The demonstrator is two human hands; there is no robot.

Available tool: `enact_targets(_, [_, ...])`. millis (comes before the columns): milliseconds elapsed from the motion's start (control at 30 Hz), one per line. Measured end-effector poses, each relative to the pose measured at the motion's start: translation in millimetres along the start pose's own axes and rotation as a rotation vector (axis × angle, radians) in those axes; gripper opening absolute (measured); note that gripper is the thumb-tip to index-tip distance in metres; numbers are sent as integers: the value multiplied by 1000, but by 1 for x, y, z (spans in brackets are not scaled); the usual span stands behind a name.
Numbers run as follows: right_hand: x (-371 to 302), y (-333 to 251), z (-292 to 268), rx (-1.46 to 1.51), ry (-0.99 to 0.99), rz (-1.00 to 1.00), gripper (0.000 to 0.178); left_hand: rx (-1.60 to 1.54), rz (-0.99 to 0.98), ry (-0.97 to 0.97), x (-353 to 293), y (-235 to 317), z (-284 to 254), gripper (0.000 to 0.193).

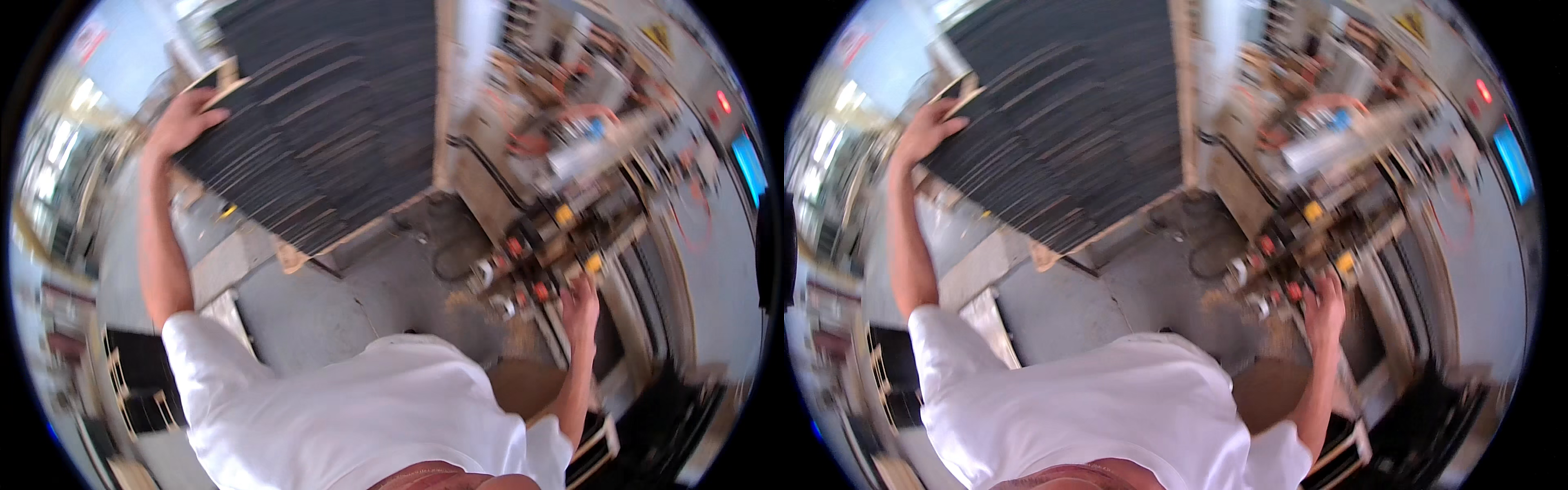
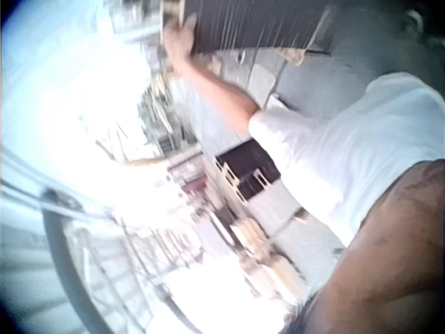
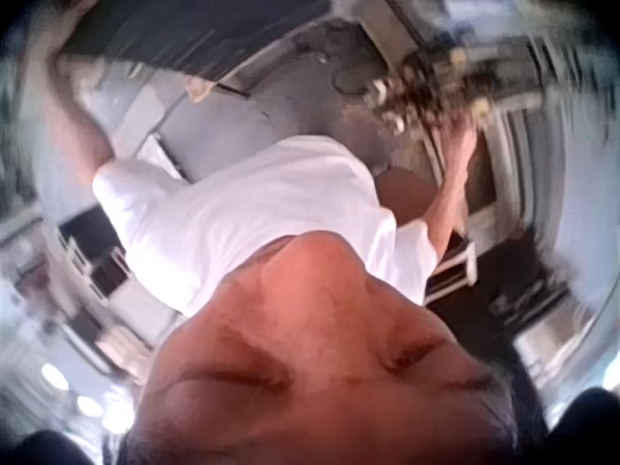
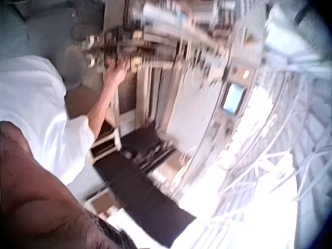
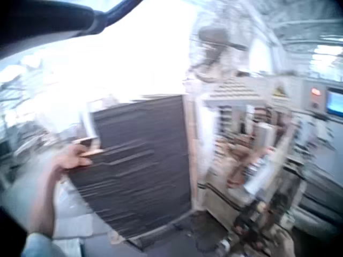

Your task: The person repeatedly picks up small wooden frames from a stack, places them into a machine jig, and removes them after processing. The frames are then stacked on a nearby surface. The task involves continuous handling of the frames and interaction with the machine.

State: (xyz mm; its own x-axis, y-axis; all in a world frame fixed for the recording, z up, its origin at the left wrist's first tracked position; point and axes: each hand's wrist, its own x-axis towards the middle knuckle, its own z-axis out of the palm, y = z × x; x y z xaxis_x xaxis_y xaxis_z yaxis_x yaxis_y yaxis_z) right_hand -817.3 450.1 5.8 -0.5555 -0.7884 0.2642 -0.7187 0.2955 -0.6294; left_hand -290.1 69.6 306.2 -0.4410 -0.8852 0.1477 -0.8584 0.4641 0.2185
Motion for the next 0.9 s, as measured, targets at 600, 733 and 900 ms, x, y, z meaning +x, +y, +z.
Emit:
enact_targets(600, [-267,37,-177,-471,161,675,33,-1293,69,-479,-102,346,450,26])
enact_targets(733, [-312,30,-145,-402,202,990,33,-1177,152,-643,-78,417,477,30])
enact_targets(900, [-299,32,-129,-327,372,1154,27,-1229,165,-678,-9,494,507,29])
